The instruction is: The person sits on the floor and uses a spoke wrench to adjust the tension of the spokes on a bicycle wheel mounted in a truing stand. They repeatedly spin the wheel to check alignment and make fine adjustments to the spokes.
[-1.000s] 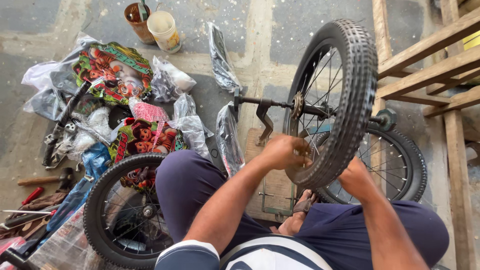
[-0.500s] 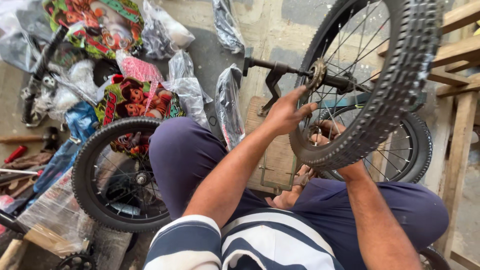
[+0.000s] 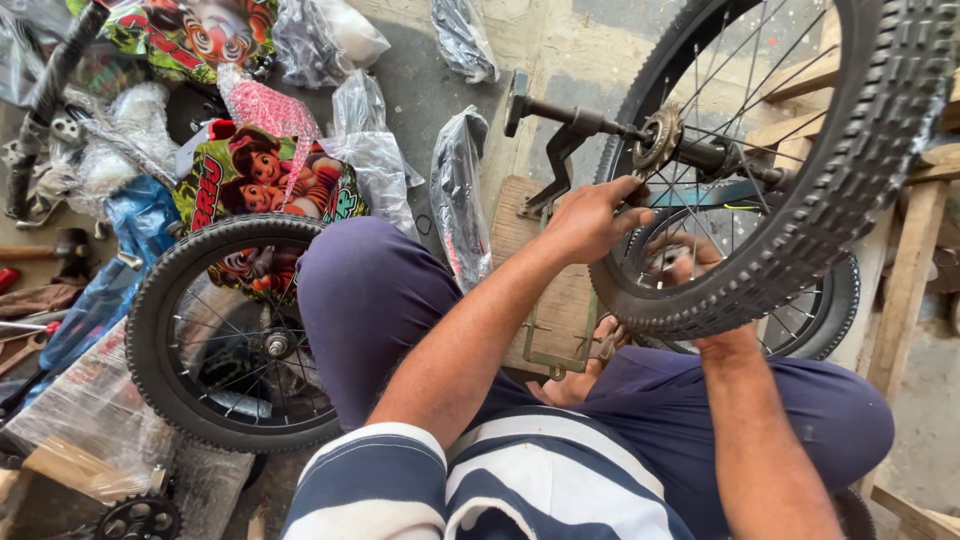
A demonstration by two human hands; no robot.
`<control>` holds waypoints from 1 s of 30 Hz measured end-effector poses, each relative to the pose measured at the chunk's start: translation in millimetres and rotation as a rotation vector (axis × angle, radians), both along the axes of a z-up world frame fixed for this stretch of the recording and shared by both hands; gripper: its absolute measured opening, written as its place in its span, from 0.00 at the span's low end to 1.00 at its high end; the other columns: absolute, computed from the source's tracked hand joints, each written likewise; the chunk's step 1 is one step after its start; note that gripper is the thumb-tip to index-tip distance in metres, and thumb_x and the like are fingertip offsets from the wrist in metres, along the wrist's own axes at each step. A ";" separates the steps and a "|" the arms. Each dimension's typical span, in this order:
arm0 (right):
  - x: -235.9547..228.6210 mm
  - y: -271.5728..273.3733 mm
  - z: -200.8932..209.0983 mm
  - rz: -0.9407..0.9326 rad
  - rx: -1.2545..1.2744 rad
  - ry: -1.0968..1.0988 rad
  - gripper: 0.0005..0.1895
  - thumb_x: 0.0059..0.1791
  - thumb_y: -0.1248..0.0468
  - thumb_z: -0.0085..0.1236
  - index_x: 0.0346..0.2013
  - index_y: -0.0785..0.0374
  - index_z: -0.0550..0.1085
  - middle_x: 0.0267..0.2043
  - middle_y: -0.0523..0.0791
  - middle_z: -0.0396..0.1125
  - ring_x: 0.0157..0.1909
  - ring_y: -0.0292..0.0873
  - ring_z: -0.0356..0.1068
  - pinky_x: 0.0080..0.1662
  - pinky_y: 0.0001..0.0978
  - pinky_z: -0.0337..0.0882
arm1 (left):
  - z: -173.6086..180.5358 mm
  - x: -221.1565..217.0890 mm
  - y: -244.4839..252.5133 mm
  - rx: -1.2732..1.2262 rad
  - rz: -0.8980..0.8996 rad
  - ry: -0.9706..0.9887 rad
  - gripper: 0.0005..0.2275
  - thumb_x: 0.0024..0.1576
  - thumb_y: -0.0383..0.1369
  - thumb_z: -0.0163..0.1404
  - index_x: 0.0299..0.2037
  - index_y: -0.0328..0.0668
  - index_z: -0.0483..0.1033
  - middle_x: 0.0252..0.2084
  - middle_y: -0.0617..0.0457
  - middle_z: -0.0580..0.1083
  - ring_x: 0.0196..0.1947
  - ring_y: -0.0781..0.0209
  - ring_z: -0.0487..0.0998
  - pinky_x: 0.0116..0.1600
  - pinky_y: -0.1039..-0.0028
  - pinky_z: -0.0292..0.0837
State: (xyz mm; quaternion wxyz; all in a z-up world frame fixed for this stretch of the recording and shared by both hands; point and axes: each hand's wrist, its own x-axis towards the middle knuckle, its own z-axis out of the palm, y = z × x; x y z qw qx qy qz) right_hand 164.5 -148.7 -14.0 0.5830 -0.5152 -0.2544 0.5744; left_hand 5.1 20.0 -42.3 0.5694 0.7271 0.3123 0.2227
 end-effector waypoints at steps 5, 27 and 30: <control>7.6 20.4 -21.8 -0.035 -0.169 -0.463 0.23 0.53 0.62 0.60 0.60 0.69 0.70 0.50 0.46 0.73 0.51 0.38 0.74 0.54 0.29 0.76 | -3.5 -1.0 1.2 0.002 -0.019 0.023 0.19 0.57 0.47 0.54 0.53 0.47 0.77 0.47 0.47 0.81 0.50 0.45 0.81 0.51 0.58 0.73; -20.1 53.0 18.6 0.075 -0.351 -1.043 0.16 0.45 0.59 0.66 0.45 0.60 0.77 0.36 0.42 0.76 0.39 0.37 0.75 0.43 0.32 0.73 | 35.8 -10.5 -1.8 -0.106 -0.042 0.037 0.19 0.56 0.45 0.56 0.51 0.39 0.78 0.48 0.44 0.81 0.46 0.46 0.83 0.49 0.62 0.75; -20.1 55.2 18.4 0.078 -0.324 -1.047 0.17 0.45 0.59 0.65 0.47 0.60 0.76 0.38 0.42 0.76 0.40 0.37 0.76 0.44 0.33 0.73 | 33.1 -8.4 -2.8 -0.049 -0.039 0.020 0.19 0.57 0.44 0.55 0.51 0.38 0.78 0.48 0.42 0.81 0.50 0.44 0.81 0.52 0.60 0.74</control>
